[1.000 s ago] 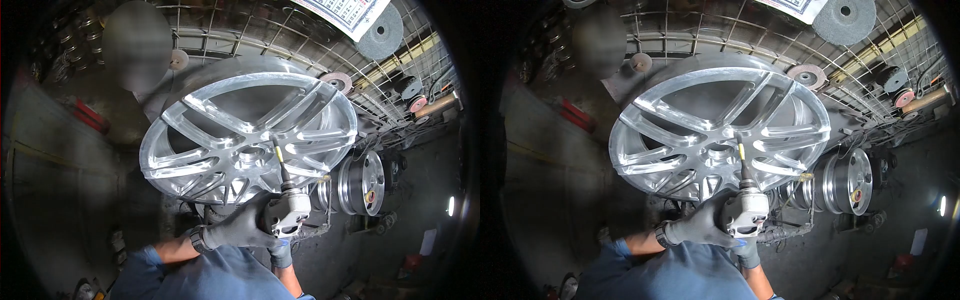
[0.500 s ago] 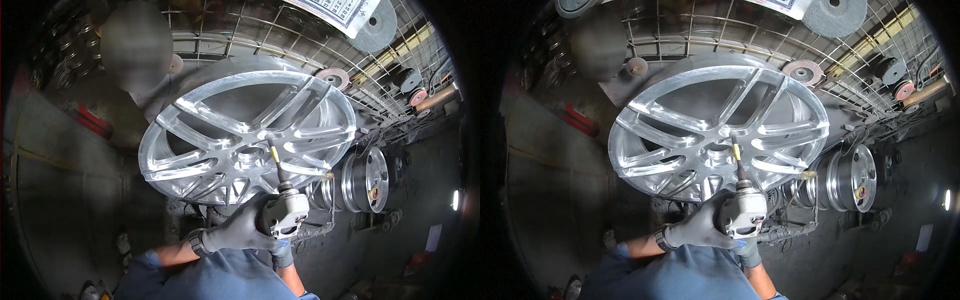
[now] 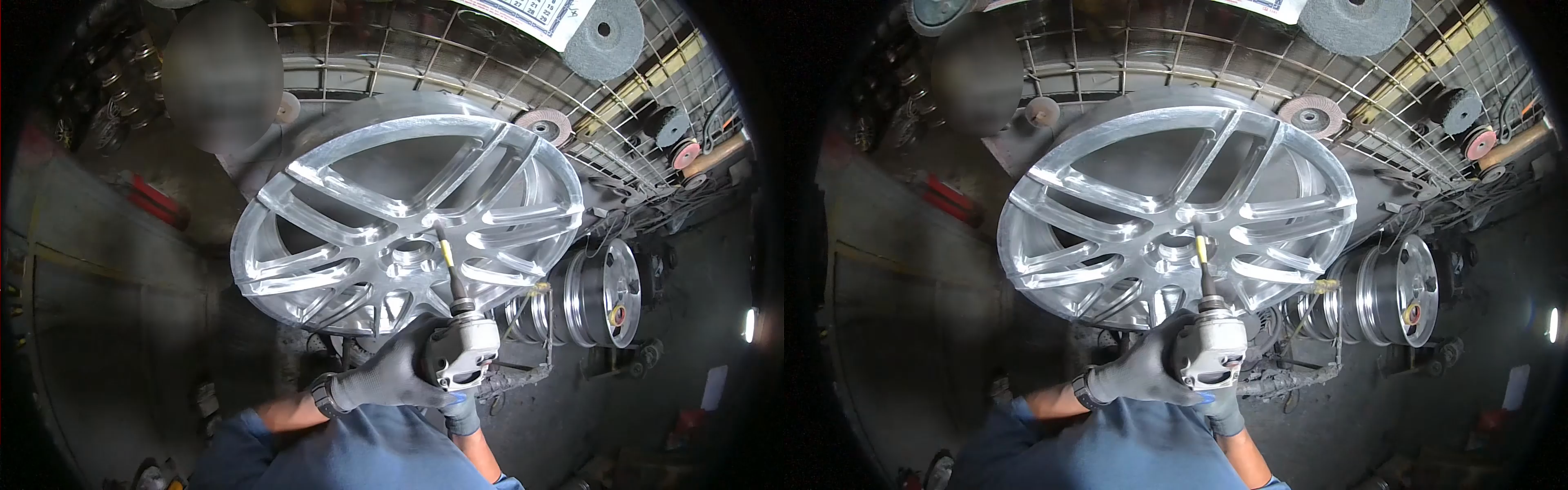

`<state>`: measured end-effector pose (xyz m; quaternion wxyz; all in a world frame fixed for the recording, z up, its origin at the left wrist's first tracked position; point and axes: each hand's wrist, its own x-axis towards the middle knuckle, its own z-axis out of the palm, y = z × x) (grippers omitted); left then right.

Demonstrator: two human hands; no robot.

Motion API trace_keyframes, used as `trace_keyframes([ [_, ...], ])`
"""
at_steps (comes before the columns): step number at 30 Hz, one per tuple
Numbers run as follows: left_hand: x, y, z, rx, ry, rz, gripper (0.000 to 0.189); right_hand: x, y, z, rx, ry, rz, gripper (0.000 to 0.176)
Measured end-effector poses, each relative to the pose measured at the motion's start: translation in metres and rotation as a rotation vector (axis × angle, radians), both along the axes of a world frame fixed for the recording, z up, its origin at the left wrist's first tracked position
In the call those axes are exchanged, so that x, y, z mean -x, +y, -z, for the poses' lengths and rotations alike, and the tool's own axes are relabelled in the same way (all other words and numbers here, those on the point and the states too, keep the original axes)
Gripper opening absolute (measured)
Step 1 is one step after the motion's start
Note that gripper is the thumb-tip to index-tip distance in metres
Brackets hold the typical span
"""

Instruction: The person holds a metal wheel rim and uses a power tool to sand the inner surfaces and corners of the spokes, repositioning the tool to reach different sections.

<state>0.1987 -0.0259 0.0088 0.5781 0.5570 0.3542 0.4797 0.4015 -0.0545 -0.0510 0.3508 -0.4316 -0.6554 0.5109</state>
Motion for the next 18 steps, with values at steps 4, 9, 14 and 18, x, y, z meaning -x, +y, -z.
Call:
trace_keyframes([
  [4,0.009,-0.006,-0.017,0.026,-0.036,-0.053,0.083,0.010,-0.003,0.001,0.077,0.060,0.028,0.069],
  [9,0.006,-0.006,-0.021,-0.032,0.065,-0.086,0.085,0.014,-0.001,-0.004,0.093,0.071,0.055,0.067],
  [14,-0.004,0.002,-0.003,-0.008,0.050,-0.016,0.089,-0.002,0.000,0.004,-0.007,0.057,0.048,0.069],
  [18,-0.017,0.008,0.003,-0.042,-0.058,0.024,0.090,0.008,0.004,-0.030,0.137,0.184,0.227,0.066],
])
